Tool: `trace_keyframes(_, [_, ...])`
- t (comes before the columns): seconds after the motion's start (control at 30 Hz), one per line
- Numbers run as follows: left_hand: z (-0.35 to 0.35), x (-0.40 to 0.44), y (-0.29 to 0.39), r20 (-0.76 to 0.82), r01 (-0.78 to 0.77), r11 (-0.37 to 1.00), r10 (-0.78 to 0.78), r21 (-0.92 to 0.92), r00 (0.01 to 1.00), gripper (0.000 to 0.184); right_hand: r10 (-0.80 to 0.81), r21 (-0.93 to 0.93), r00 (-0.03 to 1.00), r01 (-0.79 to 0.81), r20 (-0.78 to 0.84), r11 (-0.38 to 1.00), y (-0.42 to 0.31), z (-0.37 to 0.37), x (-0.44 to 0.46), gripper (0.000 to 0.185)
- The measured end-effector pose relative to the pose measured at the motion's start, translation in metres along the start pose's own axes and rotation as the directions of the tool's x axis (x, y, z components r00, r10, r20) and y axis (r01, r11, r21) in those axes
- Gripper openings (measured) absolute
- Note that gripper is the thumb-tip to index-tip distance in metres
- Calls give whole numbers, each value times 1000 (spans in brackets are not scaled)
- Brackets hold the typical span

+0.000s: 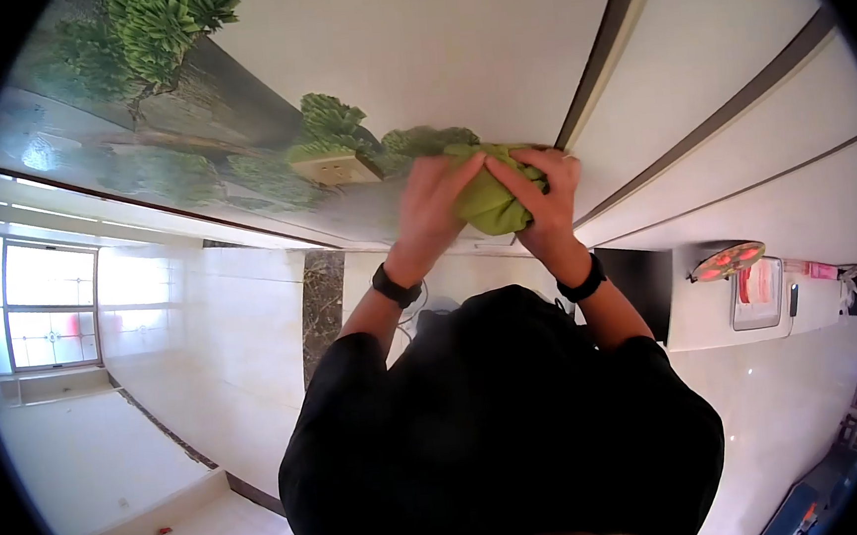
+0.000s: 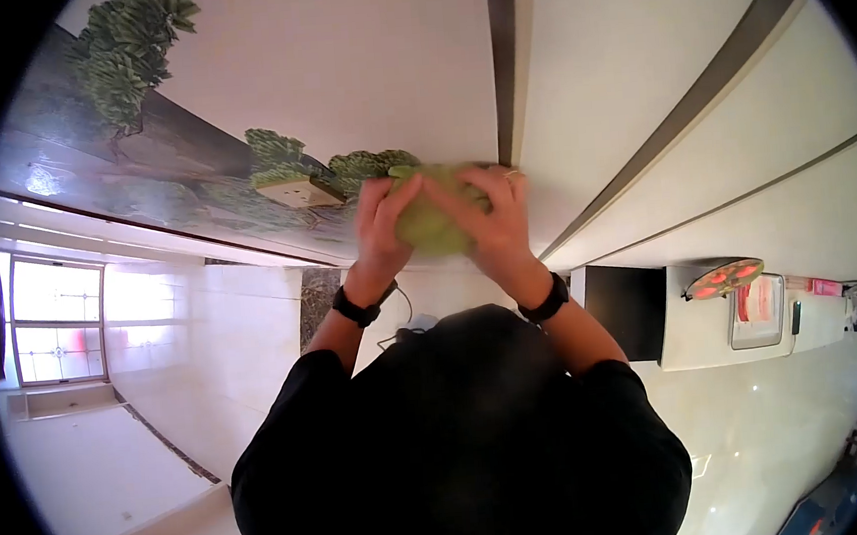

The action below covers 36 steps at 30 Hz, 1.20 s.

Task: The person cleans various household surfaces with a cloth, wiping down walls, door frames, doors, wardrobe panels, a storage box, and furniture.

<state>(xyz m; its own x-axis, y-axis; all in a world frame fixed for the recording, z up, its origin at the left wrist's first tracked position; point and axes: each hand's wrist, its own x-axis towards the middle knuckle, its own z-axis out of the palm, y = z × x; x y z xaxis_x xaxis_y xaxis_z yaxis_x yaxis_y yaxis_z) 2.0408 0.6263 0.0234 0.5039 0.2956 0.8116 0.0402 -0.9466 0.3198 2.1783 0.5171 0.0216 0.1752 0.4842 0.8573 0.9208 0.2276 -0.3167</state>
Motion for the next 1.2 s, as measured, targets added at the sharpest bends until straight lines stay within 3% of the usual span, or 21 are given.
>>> trace_keyframes(0.13, [18, 35, 30, 0, -11, 993, 11, -115, 1000, 58, 43, -78, 996, -49, -77, 996, 8, -37, 11, 51])
trace_keyframes(0.23, [46, 40, 39, 37, -152, 988, 152, 6, 988, 53, 47, -75, 980, -62, -193, 995, 38, -44, -16, 48])
trace_keyframes(0.53, [64, 8, 28, 139, -156, 987, 150, 34, 979, 50, 13, -106, 998, -21, -69, 994, 78, -31, -78, 52])
trace_keyframes(0.63, [68, -25, 17, 282, -27, 994, -4, 104, 959, 50, 86, -73, 996, -86, -11, 994, 71, -13, -102, 50])
trace_keyframes(0.73, [68, -52, 5, 259, 64, 997, -75, 51, 963, 48, 95, -87, 991, -86, 99, 992, 80, 6, -129, 53])
trace_keyframes(0.83, [63, -74, 3, 355, 91, 977, -156, 193, 922, 50, 70, -125, 980, -48, 186, 991, 75, 19, -139, 54])
trace_keyframes(0.93, [60, -84, 12, 336, 265, 946, -315, 187, 888, 44, 70, -139, 977, -42, 203, 989, 69, 31, -141, 53])
trace_keyframes(1.07, [73, -114, 10, 260, 431, 896, -444, 109, 857, 53, 127, -134, 927, -84, 353, 987, 53, 27, -139, 60])
trace_keyframes(1.1, [74, -109, 8, 165, 323, 943, -332, 79, 929, 48, 113, -116, 931, -77, 346, 990, 53, 24, -135, 63])
trace_keyframes(1.2, [52, -62, 32, 170, 223, 971, -235, 83, 957, 46, 111, -215, 975, -68, 194, 974, 44, 0, -103, 65])
